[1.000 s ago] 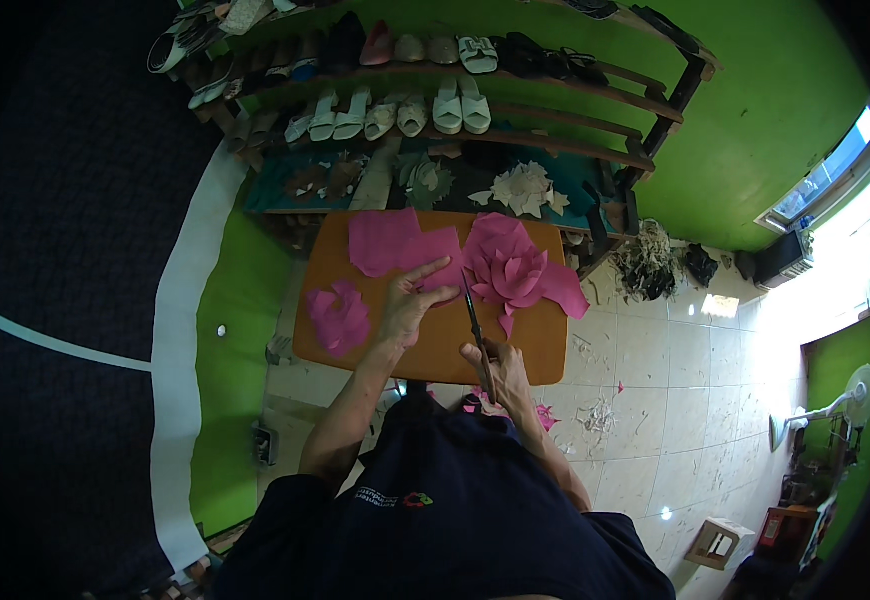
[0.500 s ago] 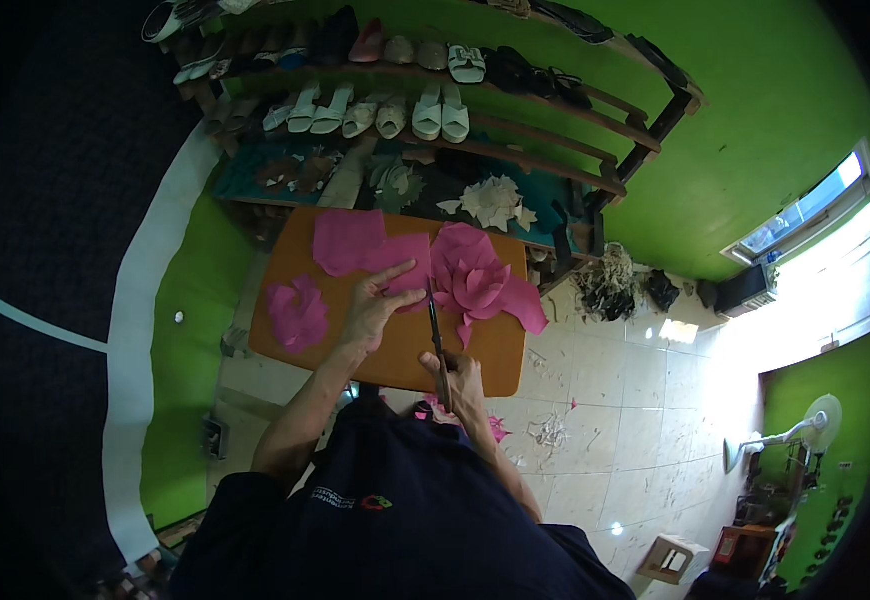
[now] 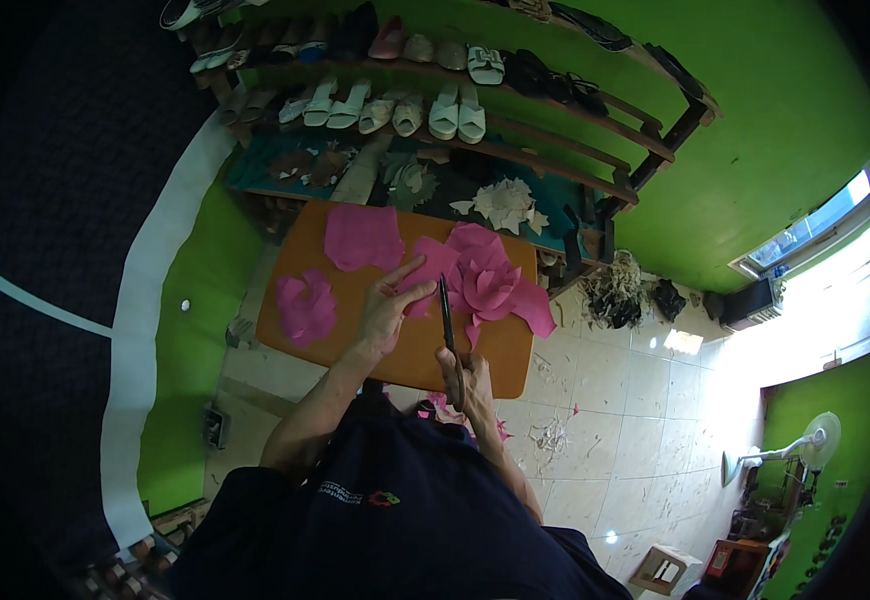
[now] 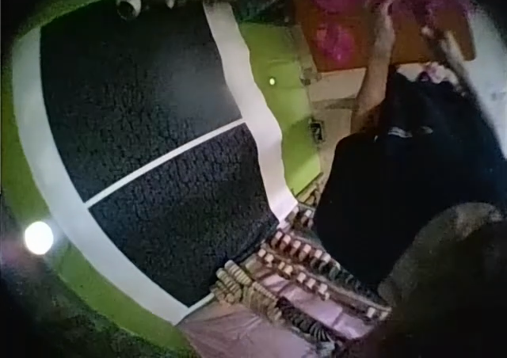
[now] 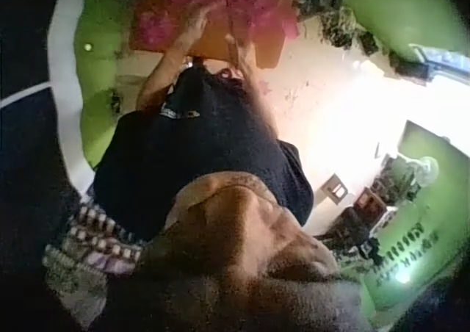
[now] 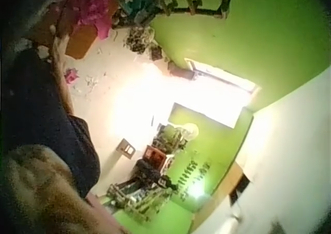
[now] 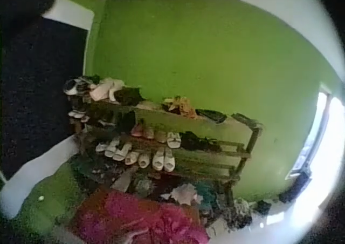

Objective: Cutting pink fabric into specific shapes using scissors on a workbench.

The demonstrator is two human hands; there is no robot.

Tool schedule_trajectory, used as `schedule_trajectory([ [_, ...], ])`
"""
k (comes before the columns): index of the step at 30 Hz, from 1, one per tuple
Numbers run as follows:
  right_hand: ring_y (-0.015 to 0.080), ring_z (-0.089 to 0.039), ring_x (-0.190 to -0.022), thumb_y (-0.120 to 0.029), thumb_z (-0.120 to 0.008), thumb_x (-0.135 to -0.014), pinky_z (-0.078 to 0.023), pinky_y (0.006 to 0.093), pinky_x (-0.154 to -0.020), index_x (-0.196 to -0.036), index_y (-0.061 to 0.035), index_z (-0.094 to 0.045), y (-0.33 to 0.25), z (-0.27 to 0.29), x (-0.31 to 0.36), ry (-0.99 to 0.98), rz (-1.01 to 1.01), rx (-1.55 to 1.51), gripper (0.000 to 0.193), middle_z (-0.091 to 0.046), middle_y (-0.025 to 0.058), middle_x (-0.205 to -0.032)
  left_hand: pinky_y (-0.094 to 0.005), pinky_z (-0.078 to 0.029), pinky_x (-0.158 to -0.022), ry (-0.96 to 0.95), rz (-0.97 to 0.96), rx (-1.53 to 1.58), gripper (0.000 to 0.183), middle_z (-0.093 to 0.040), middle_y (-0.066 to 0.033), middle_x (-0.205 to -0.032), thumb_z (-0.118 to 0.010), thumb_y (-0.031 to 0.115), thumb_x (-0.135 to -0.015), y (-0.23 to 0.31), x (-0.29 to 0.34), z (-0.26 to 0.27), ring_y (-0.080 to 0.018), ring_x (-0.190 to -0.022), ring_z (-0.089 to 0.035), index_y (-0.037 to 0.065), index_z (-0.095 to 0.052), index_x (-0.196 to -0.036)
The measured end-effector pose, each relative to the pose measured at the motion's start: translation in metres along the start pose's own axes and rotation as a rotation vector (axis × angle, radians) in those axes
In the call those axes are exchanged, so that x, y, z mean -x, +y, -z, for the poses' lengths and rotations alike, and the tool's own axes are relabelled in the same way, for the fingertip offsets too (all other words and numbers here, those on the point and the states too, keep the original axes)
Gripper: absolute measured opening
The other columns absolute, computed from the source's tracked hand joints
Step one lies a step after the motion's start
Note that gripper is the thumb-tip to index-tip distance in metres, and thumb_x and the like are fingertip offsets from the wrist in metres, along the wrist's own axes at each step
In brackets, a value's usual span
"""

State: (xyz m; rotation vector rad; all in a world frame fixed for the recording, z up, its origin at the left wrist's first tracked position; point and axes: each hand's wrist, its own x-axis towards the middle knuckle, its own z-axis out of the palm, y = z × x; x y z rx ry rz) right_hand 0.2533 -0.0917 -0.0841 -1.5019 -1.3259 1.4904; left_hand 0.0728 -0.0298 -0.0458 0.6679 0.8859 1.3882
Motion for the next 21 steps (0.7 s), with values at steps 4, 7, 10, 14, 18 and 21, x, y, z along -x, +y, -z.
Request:
schedule_trajectory([
  [4,0.0089,-0.041,-0.047,-0.059,-0.068,-0.087,-0.033,0.0295,-0.043,-0.071,-0.0015,-0.053,-0.015,0.005,0.014,-0.094,-0.057,-0.137,0.061,-0.043,-0.0027,-0.055,-0.0289,-0.056,-0.093,-0.117,0.007,-0.156,0.052,-0.071,-0.0125,-0.110,-0.071,-0.009,-0.081,0.007,-0.013,0.020,-0.0184,-0.097,-0.070,0.002,-0.059,-0.131],
  [7,0.0091,-0.047,-0.050,-0.062,-0.065,-0.087,-0.038,0.0284,-0.043,-0.073,-0.0020,-0.053,-0.018,0.011,0.012,-0.173,0.028,-0.150,0.063,-0.046,-0.0016,-0.055,-0.0286,-0.055,-0.095,-0.215,0.054,-0.223,0.056,-0.067,-0.0108,-0.119,-0.071,-0.011,-0.080,0.017,-0.016,0.024,-0.0173,-0.105,-0.067,0.003,-0.059,-0.133],
  [10,0.0117,-0.049,-0.046,-0.062,-0.047,-0.097,-0.040,0.0281,-0.044,-0.075,0.0005,-0.056,-0.013,0.015,0.004,-0.215,0.110,0.123,0.067,-0.050,0.0040,-0.055,-0.0290,-0.054,-0.096,-0.276,0.032,-0.319,0.060,-0.061,-0.0100,-0.131,-0.071,-0.013,-0.078,0.023,-0.011,0.022,-0.0166,-0.115,-0.061,0.004,-0.058,-0.135],
  [14,0.0116,-0.049,-0.047,-0.063,-0.051,-0.095,-0.041,0.0293,-0.044,-0.075,0.0017,-0.056,-0.002,0.015,-0.003,-0.180,0.183,0.143,0.068,-0.049,0.0031,-0.055,-0.0303,-0.053,-0.099,-0.313,0.034,-0.328,0.064,-0.052,-0.0085,-0.143,-0.070,-0.015,-0.077,0.019,-0.009,0.021,-0.0168,-0.125,-0.054,0.006,-0.057,-0.136],
  [18,0.0105,-0.048,-0.047,-0.064,-0.054,-0.093,-0.041,0.0289,-0.044,-0.074,0.0016,-0.056,-0.002,0.014,-0.004,-0.155,0.166,0.166,0.068,-0.048,0.0023,-0.055,-0.0305,-0.054,-0.100,-0.317,0.029,-0.341,0.066,-0.051,-0.0084,-0.144,-0.069,-0.016,-0.077,0.017,-0.007,0.022,-0.0171,-0.123,-0.056,0.006,-0.054,-0.138],
  [21,0.0092,-0.047,-0.047,-0.067,-0.058,-0.090,-0.039,0.0281,-0.044,-0.073,0.0003,-0.054,0.000,0.014,-0.006,-0.160,0.105,0.118,0.069,-0.047,0.0011,-0.055,-0.0300,-0.055,-0.098,-0.294,0.140,-0.324,0.067,-0.048,-0.0083,-0.146,-0.069,-0.015,-0.078,0.018,-0.008,0.021,-0.0163,-0.119,-0.058,0.006,-0.053,-0.139],
])
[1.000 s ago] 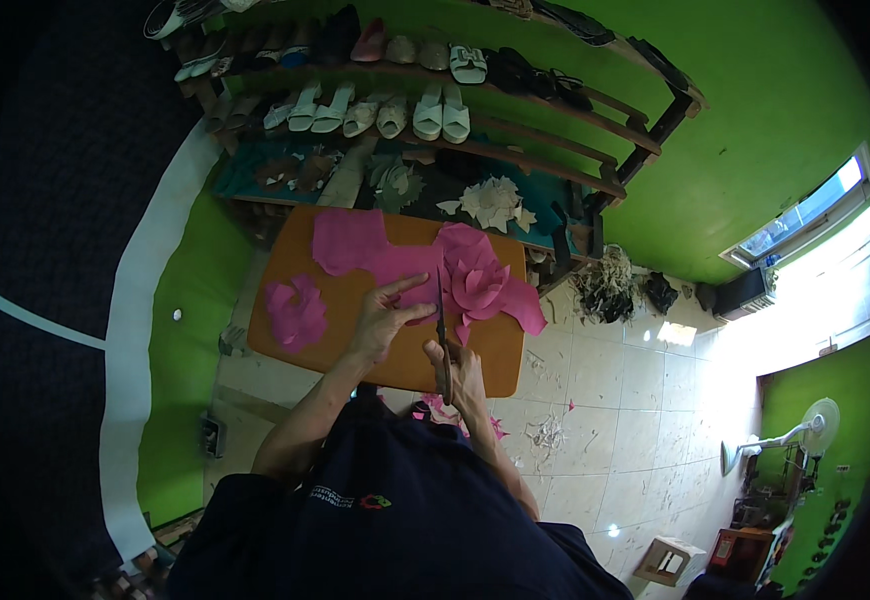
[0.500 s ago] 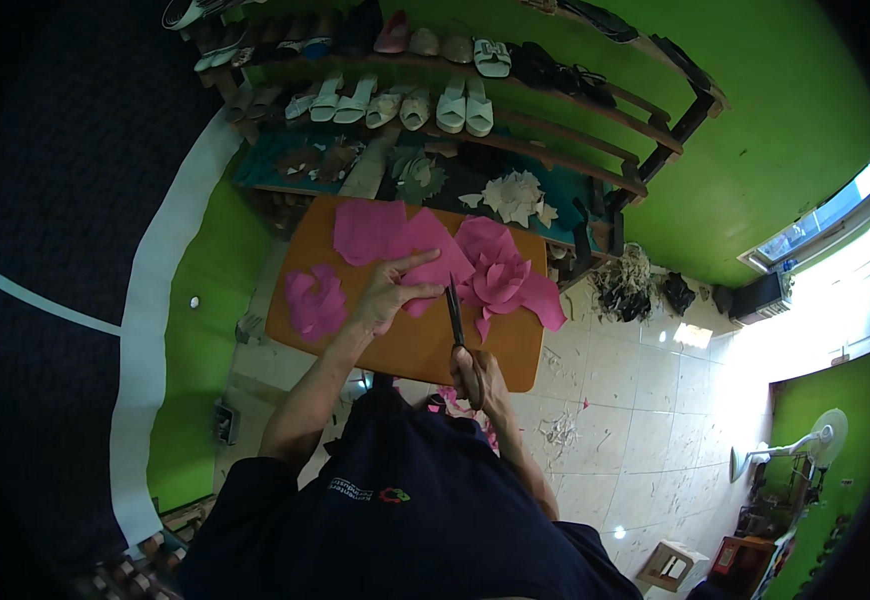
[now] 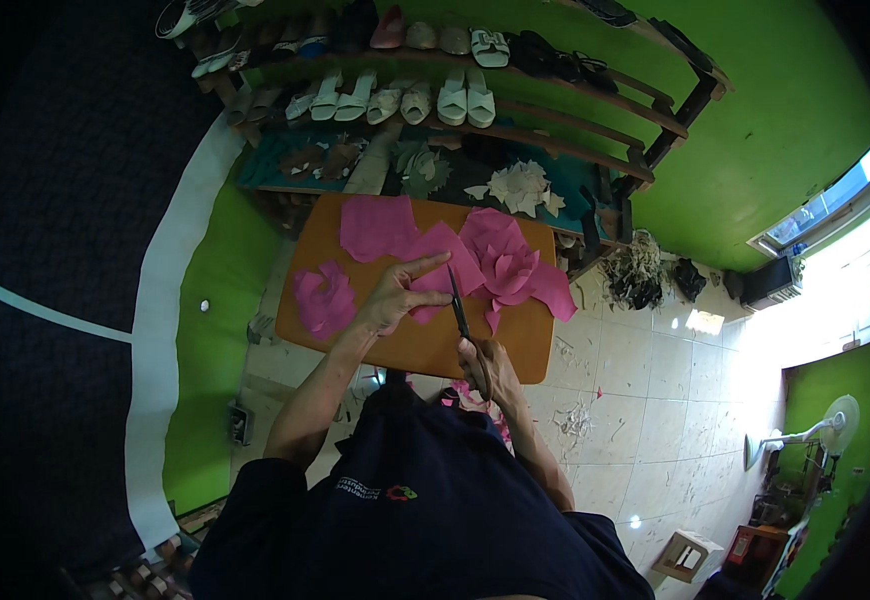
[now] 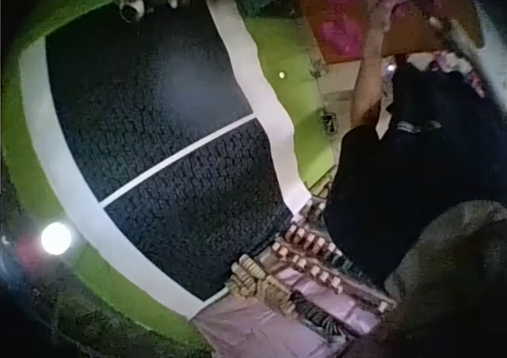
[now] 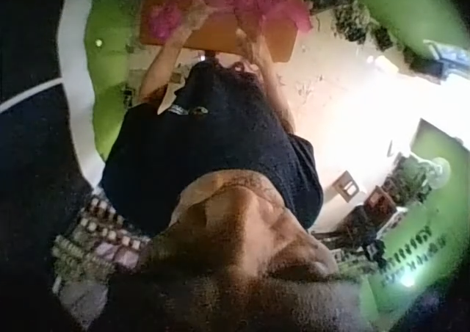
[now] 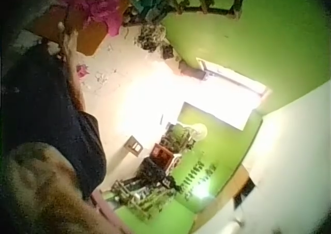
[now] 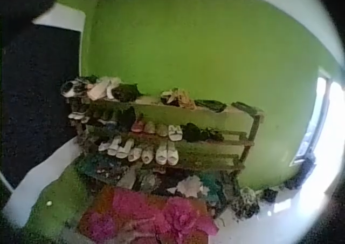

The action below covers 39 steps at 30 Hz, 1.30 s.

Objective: Cutting pink fabric into specific shapes using scissors on a workbench.

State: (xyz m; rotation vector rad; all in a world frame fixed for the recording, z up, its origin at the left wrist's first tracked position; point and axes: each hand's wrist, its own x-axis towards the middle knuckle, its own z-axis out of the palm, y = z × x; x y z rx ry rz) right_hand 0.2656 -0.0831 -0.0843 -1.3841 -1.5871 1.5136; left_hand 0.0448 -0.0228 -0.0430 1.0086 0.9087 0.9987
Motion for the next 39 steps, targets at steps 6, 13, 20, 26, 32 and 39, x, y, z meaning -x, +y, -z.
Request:
schedule_trajectory([
  [6,0.0081,-0.044,-0.047,-0.070,-0.060,-0.086,-0.036,0.0276,-0.043,-0.068,-0.0036,-0.052,0.003,-0.001,-0.001,0.051,0.022,0.027,0.069,-0.046,-0.0007,-0.055,-0.0294,-0.056,-0.096,0.000,-0.042,0.001,0.067,-0.047,-0.0086,-0.147,-0.068,-0.015,-0.080,-0.005,-0.003,0.004,-0.0161,-0.115,-0.061,0.006,-0.051,-0.141],
  [13,0.0078,-0.042,-0.045,-0.065,-0.064,-0.086,-0.033,0.0277,-0.041,-0.065,-0.0050,-0.051,0.005,-0.003,-0.001,0.069,-0.047,-0.032,0.065,-0.044,-0.0021,-0.054,-0.0300,-0.053,-0.100,0.023,-0.122,0.088,0.062,-0.054,-0.0065,-0.139,-0.070,-0.012,-0.080,0.002,-0.001,-0.008,-0.0124,-0.118,-0.057,0.006,-0.055,-0.138],
  [20,0.0098,-0.042,-0.046,-0.071,-0.063,-0.083,-0.034,0.0299,-0.043,-0.064,-0.0035,-0.051,-0.007,0.000,0.005,0.022,-0.093,-0.150,0.071,-0.043,-0.0009,-0.052,-0.0224,-0.052,-0.092,0.079,-0.097,0.247,0.054,-0.062,0.0066,-0.103,-0.071,-0.009,-0.082,-0.012,-0.005,0.003,-0.0022,-0.092,-0.059,0.010,-0.061,-0.132],
  [26,0.0105,-0.043,-0.044,-0.071,-0.057,-0.087,-0.036,0.0277,-0.041,-0.070,-0.0035,-0.051,-0.017,0.001,0.000,-0.055,-0.039,-0.257,0.070,-0.044,0.0003,-0.054,-0.0227,-0.053,-0.089,0.119,-0.112,0.109,0.056,-0.061,0.0065,-0.093,-0.072,-0.009,-0.082,-0.023,-0.006,-0.005,-0.0037,-0.086,-0.061,0.008,-0.060,-0.134],
  [32,0.0105,-0.043,-0.044,-0.071,-0.055,-0.088,-0.035,0.0269,-0.040,-0.069,-0.0064,-0.049,-0.012,-0.002,-0.003,-0.025,-0.056,-0.306,0.068,-0.043,0.0001,-0.055,-0.0243,-0.054,-0.088,0.148,-0.132,0.226,0.061,-0.062,0.0035,-0.096,-0.071,-0.010,-0.082,-0.021,-0.001,-0.016,-0.0067,-0.090,-0.063,0.007,-0.055,-0.138],
  [39,0.0098,-0.042,-0.042,-0.069,-0.043,-0.095,-0.033,0.0262,-0.039,-0.071,-0.0058,-0.048,-0.012,-0.003,-0.005,0.020,-0.027,-0.252,0.067,-0.042,0.0003,-0.055,-0.0246,-0.056,-0.084,0.246,-0.197,0.336,0.057,-0.070,-0.0049,-0.093,-0.070,-0.004,-0.086,-0.015,-0.001,-0.036,-0.0110,-0.087,-0.069,0.004,-0.052,-0.140],
])
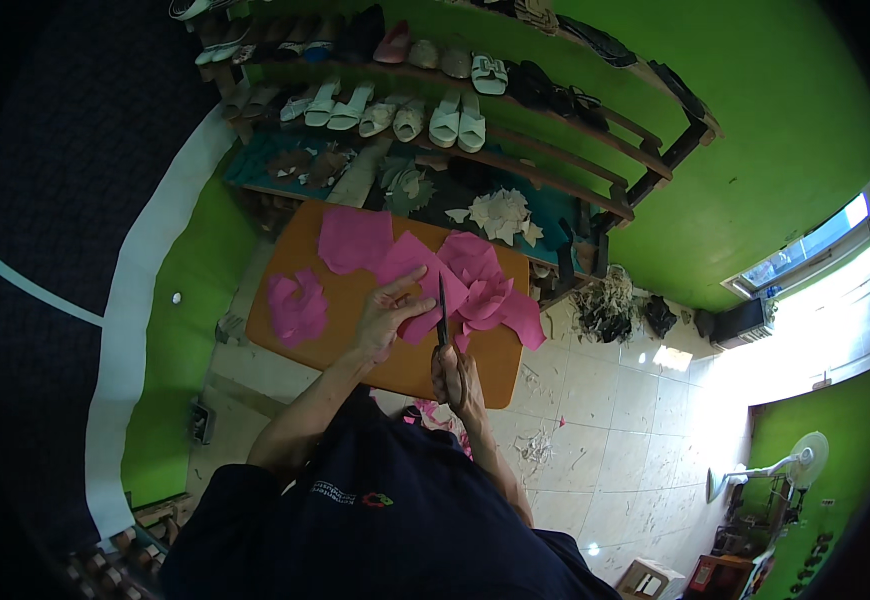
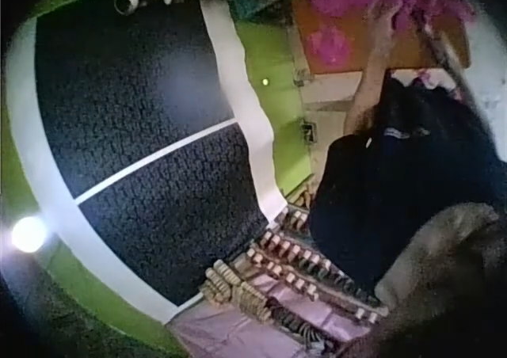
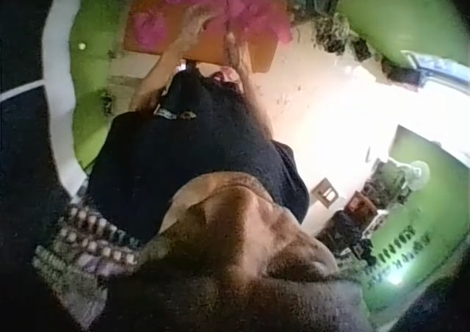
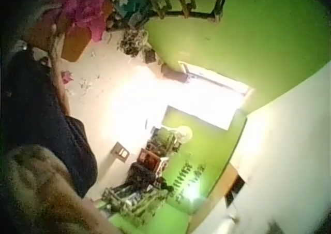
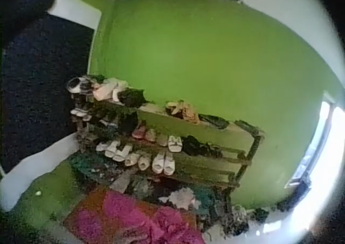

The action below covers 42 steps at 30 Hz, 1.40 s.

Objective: Cutting pink fabric into specific shapes using scissors on a workbench.

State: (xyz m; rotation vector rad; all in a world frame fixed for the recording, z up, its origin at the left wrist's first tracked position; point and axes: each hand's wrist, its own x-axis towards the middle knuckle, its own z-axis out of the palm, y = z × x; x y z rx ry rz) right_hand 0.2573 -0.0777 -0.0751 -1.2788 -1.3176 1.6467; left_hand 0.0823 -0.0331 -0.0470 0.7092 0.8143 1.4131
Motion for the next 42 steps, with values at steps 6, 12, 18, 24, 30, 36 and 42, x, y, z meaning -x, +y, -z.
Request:
schedule_trajectory([
  [6,0.0096,-0.041,-0.042,-0.067,-0.045,-0.095,-0.033,0.0257,-0.039,-0.070,-0.0065,-0.047,-0.002,0.001,-0.001,-0.004,-0.020,-0.038,0.066,-0.041,-0.0003,-0.054,-0.0236,-0.057,-0.079,0.096,0.010,0.081,0.053,-0.070,-0.0051,-0.092,-0.069,-0.003,-0.088,-0.015,-0.004,0.002,-0.0109,-0.083,-0.069,0.001,-0.053,-0.138],
  [12,0.0081,-0.039,-0.041,-0.065,-0.051,-0.093,-0.031,0.0248,-0.038,-0.067,-0.0091,-0.046,-0.017,-0.009,0.003,0.095,-0.019,-0.057,0.062,-0.039,-0.0020,-0.051,-0.0226,-0.057,-0.075,0.136,-0.051,0.136,0.052,-0.070,-0.0051,-0.091,-0.070,-0.003,-0.087,-0.020,-0.003,-0.006,-0.0102,-0.079,-0.068,-0.001,-0.054,-0.136],
  [18,0.0061,-0.040,-0.040,-0.055,-0.064,-0.091,-0.031,0.0246,-0.038,-0.065,-0.0130,-0.047,0.001,-0.015,-0.007,0.181,-0.102,-0.125,0.052,-0.039,-0.0059,-0.051,-0.0232,-0.058,-0.074,0.198,-0.069,0.131,0.053,-0.069,-0.0067,-0.096,-0.070,-0.003,-0.087,-0.027,-0.002,-0.010,-0.0107,-0.081,-0.068,-0.001,-0.053,-0.137],
  [24,0.0084,-0.044,-0.044,-0.060,-0.061,-0.091,-0.035,0.0259,-0.040,-0.073,-0.0081,-0.052,0.001,-0.011,-0.007,0.177,-0.116,0.014,0.055,-0.045,-0.0028,-0.057,-0.0247,-0.058,-0.078,0.231,-0.075,0.140,0.053,-0.069,-0.0090,-0.103,-0.071,-0.001,-0.087,-0.025,-0.001,-0.013,-0.0123,-0.087,-0.068,-0.001,-0.053,-0.137],
  [30,0.0133,-0.050,-0.049,-0.064,-0.047,-0.095,-0.042,0.0295,-0.045,-0.080,-0.0028,-0.053,-0.010,-0.003,-0.011,0.077,-0.074,-0.016,0.064,-0.049,0.0026,-0.061,-0.0225,-0.053,-0.074,0.139,-0.017,-0.002,0.054,-0.067,-0.0035,-0.086,-0.069,-0.003,-0.088,-0.019,0.005,-0.011,-0.0077,-0.076,-0.064,-0.002,-0.052,-0.138],
  [36,0.0154,-0.051,-0.046,-0.065,-0.049,-0.093,-0.042,0.0305,-0.043,-0.078,0.0002,-0.056,-0.023,0.001,-0.016,0.076,-0.007,0.090,0.067,-0.048,0.0049,-0.055,-0.0215,-0.051,-0.081,0.135,-0.030,0.030,0.055,-0.070,-0.0047,-0.099,-0.072,-0.003,-0.085,-0.032,0.010,-0.009,-0.0070,-0.085,-0.063,-0.002,-0.053,-0.137],
  [42,0.0142,-0.050,-0.043,-0.070,-0.050,-0.091,-0.040,0.0292,-0.042,-0.070,-0.0025,-0.053,-0.025,-0.001,-0.015,0.130,-0.037,0.043,0.070,-0.049,0.0035,-0.054,-0.0224,-0.052,-0.083,0.136,-0.001,-0.001,0.053,-0.070,-0.0045,-0.099,-0.070,-0.004,-0.086,-0.021,0.011,-0.012,-0.0077,-0.087,-0.064,-0.002,-0.053,-0.137],
])
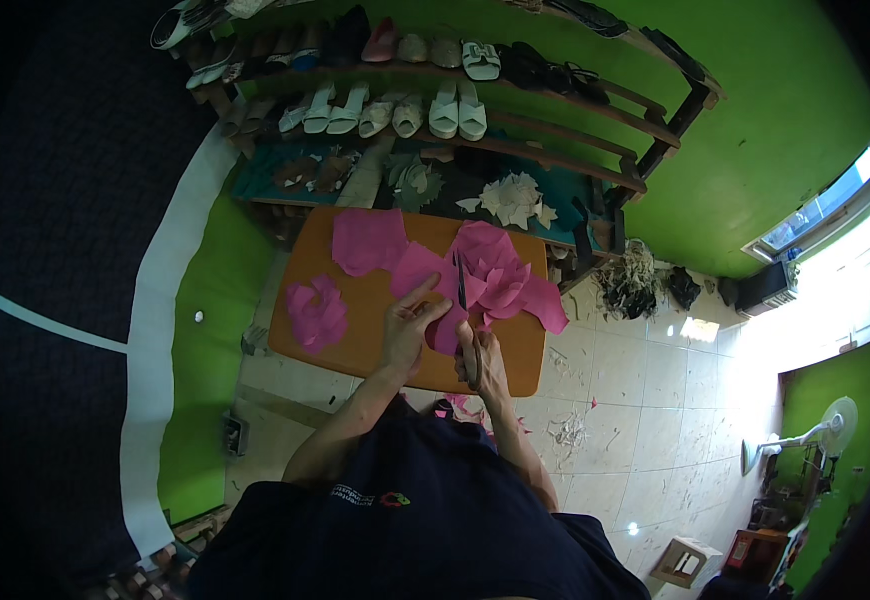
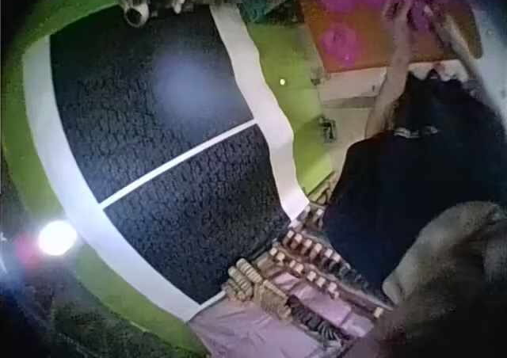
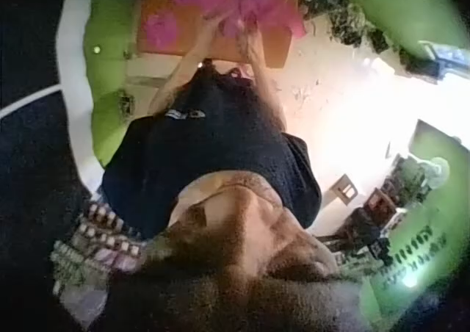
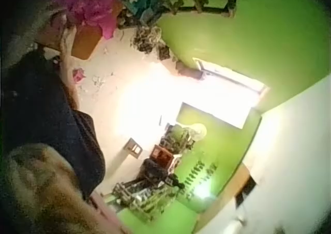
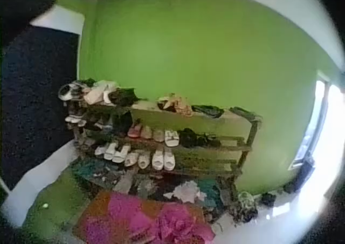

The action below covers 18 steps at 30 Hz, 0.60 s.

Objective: Cutting pink fabric into specific shapes using scissors on a workbench.

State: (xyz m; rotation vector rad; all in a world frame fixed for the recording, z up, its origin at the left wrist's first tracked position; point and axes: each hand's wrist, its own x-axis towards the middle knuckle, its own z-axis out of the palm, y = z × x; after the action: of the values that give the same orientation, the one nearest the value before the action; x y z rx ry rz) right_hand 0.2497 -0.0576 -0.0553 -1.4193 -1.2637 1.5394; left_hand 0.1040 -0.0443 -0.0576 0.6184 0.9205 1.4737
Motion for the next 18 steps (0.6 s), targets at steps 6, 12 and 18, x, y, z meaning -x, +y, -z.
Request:
schedule_trajectory([
  [6,0.0090,-0.044,-0.044,-0.059,-0.066,-0.087,-0.034,0.0278,-0.040,-0.068,-0.0059,-0.053,0.003,0.000,0.001,0.045,-0.078,-0.079,0.058,-0.044,-0.0025,-0.054,-0.0230,-0.053,-0.082,-0.029,-0.010,0.012,0.052,-0.070,-0.0052,-0.098,-0.068,-0.004,-0.087,-0.001,-0.003,0.008,-0.0085,-0.085,-0.065,-0.003,-0.053,-0.137],
  [12,0.0076,-0.043,-0.042,-0.060,-0.067,-0.086,-0.033,0.0255,-0.038,-0.069,-0.0089,-0.051,0.005,0.004,0.002,0.022,-0.098,-0.060,0.056,-0.044,-0.0032,-0.055,-0.0244,-0.054,-0.079,-0.066,-0.019,-0.007,0.050,-0.070,-0.0051,-0.090,-0.067,-0.003,-0.087,-0.001,-0.006,0.018,-0.0096,-0.081,-0.067,-0.001,-0.055,-0.136],
  [18,0.0070,-0.041,-0.041,-0.057,-0.068,-0.087,-0.033,0.0257,-0.038,-0.067,-0.0100,-0.050,-0.001,0.005,0.004,0.046,-0.097,-0.046,0.054,-0.043,-0.0045,-0.054,-0.0236,-0.053,-0.079,-0.045,-0.005,-0.016,0.051,-0.070,-0.0059,-0.091,-0.064,-0.004,-0.087,0.005,-0.004,0.013,-0.0091,-0.080,-0.066,-0.001,-0.054,-0.136],
])
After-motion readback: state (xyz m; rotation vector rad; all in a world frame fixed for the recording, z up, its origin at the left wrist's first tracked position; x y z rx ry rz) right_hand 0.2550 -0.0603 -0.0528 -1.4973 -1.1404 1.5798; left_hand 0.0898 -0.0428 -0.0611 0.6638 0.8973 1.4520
